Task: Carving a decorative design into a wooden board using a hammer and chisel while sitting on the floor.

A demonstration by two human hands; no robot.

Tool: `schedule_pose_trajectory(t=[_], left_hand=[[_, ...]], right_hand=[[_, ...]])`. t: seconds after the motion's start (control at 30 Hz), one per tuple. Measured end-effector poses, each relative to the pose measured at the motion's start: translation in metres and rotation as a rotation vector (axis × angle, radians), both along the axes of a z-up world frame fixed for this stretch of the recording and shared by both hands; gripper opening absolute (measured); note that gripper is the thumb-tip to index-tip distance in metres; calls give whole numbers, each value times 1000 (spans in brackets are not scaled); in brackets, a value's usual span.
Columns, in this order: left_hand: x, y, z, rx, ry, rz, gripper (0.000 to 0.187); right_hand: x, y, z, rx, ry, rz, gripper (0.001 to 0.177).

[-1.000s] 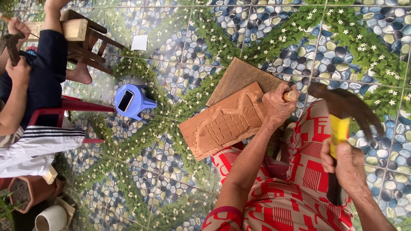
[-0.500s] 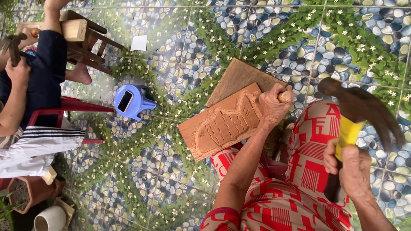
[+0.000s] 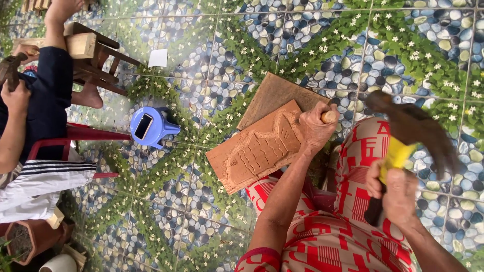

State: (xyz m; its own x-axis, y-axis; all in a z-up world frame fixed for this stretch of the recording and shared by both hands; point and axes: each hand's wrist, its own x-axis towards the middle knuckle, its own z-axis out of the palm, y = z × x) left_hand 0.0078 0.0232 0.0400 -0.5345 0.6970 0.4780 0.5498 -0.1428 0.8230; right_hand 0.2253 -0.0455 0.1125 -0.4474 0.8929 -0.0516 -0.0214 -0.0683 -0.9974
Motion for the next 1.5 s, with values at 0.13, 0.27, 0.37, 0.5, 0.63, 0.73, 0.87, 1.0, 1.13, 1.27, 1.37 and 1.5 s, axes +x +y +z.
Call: schedule_pose_trajectory(t=[0.13,0.27,0.37,0.5,0.63,0.73,0.87,1.0,1.13,1.27,1.37,1.5], left_hand=[[0,-4,-10,-9,-8,27,33],[3,-4,4,25,39,46,33],[1,-3,8,53,19,1,33],[-1,-4,-13,-12,16,9,19],[0,-6,4,38,34,30,33],[-2,-3,-18,38,27,-7,28],[-3,-7,-21,-74,6,-13,15],[-3,-7,-1,20,16,26,44],[-5,1,5,50,94,62,35],[-1,-3,10,53,136,92,19],[0,-2,18,72,136,95,42],[-3,-1,-17,110,98,74,22]], right_hand=[[-3,-6,-6,-261,-271,53,45],[-5,1,6,-28,-89,50,62],[-2,-3,-31,-55,-6,49,45],[11,-3,-37,-245,-295,78,57],[2,-6,-8,-75,-133,51,60],[-7,-9,-12,-159,-246,47,48],[3,-10,-26,-260,-224,40,42],[-6,-11,0,-109,-37,53,56],[-11,-5,-14,-143,-84,102,52],[2,-8,-11,-321,-132,69,62],[-7,-6,2,-171,-29,72,59],[0,-7,-29,-221,-162,105,57]])
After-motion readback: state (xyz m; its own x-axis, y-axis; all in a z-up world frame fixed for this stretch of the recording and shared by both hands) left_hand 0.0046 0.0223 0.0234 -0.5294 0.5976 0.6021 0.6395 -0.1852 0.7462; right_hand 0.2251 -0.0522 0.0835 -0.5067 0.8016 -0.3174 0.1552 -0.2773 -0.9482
